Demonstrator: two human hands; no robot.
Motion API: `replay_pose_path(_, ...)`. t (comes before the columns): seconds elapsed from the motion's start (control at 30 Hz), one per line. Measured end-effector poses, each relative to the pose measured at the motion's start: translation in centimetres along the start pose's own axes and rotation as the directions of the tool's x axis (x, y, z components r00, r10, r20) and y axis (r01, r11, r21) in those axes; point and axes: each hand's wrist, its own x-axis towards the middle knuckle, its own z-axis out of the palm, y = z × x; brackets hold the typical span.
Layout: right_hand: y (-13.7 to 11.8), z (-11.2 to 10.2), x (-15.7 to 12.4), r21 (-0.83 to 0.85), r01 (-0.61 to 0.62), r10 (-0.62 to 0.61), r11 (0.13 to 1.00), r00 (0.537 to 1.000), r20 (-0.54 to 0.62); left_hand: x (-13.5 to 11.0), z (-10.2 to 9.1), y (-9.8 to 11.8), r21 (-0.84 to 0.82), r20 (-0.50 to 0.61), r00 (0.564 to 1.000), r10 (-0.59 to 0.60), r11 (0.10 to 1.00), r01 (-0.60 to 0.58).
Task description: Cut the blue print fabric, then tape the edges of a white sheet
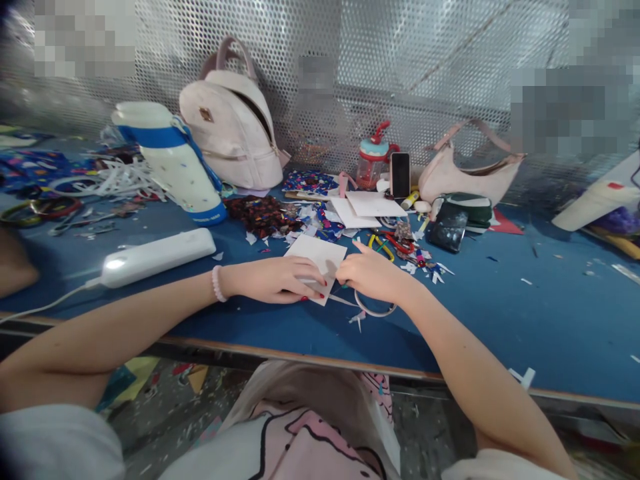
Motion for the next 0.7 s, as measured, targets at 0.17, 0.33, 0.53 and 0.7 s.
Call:
replay_pose_path(0.17, -0.1, -0.6, -0.1, 0.052, -0.056, 0.053, 0.997, 0.997, 0.055, 0.1, -0.2, 0.1, -0.030, 0.009, 1.000, -0.010, 0.999, 0.011)
replay_pose_path(0.33, -0.3, -0.8, -0.3, 0.111, -0.041, 0.032, 0.993, 0.997, 0.077, 0.1, -0.1, -0.2, -0.097, 0.006, 1.000, 0.010, 0.995, -0.009)
replay_pose_path(0.53, -0.6, -0.3, -0.1, 0.137, -0.061, 0.046, 0.989, 0.993, 0.107, 0.1, -0.2, -0.2, -0.135, 0.034, 0.999, -0.003, 0.991, 0.008)
replay_pose_path(0.7, -1.1, 0.0, 0.1, 0.121, -0.094, 0.080, 0.988, 0.990, 0.116, 0.0, -0.3, -0.3, -0.139, 0.036, 0.999, 0.007, 0.990, -0.002)
